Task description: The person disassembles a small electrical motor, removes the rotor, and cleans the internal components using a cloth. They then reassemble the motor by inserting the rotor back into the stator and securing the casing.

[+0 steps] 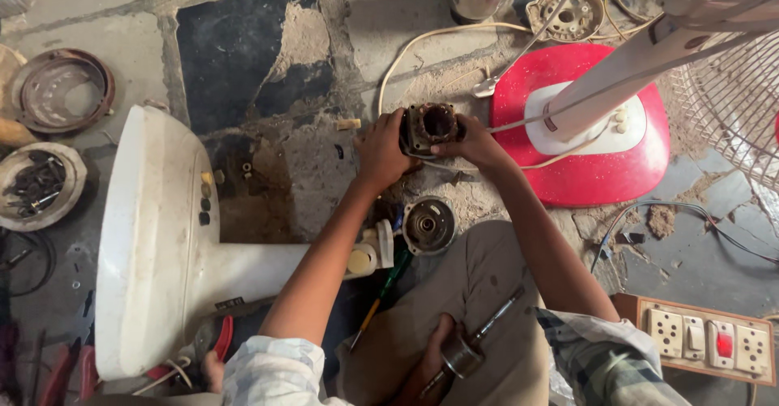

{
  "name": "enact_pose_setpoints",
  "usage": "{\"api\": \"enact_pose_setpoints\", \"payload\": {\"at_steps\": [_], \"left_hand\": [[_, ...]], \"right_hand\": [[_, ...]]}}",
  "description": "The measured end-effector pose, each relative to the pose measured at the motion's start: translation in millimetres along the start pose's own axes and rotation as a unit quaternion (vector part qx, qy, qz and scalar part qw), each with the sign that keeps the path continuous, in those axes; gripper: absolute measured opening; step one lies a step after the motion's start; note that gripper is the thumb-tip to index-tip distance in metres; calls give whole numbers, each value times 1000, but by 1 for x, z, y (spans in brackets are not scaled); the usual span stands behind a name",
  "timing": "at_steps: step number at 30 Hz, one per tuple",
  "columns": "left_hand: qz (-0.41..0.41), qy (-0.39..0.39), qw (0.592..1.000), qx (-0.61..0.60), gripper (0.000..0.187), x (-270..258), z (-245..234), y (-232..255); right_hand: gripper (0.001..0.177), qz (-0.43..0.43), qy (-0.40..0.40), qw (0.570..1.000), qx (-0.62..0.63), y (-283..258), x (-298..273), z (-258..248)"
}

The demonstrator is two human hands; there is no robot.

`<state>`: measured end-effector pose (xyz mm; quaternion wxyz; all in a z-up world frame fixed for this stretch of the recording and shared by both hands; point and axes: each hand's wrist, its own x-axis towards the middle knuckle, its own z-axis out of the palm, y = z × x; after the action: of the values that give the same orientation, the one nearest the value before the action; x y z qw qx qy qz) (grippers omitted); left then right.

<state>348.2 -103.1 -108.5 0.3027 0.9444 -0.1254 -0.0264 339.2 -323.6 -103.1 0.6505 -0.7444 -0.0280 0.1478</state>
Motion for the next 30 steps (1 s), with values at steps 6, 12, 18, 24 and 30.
{"api": "enact_pose_setpoints", "payload": {"at_steps": [6, 12, 18, 24, 30], "left_hand": [[11, 6, 999, 39, 95, -12, -25, 16], [36, 100, 994, 26, 69, -175, -85, 41], [54, 58, 983, 168, 61, -251, -111, 20], [157, 26, 980, 120, 69, -229, -148, -26], [110, 124, 960, 225, 70, -241, -208, -29]], "right_hand": [[58, 31, 83, 995, -51, 9, -4, 4], [46, 11, 111, 965, -239, 22, -35, -3], [47, -75, -64, 908, -406, 1, -84, 33], [30, -143, -145, 904, -376, 14, -73, 41], [39, -19, -183, 955, -231, -44, -104, 91]]}}
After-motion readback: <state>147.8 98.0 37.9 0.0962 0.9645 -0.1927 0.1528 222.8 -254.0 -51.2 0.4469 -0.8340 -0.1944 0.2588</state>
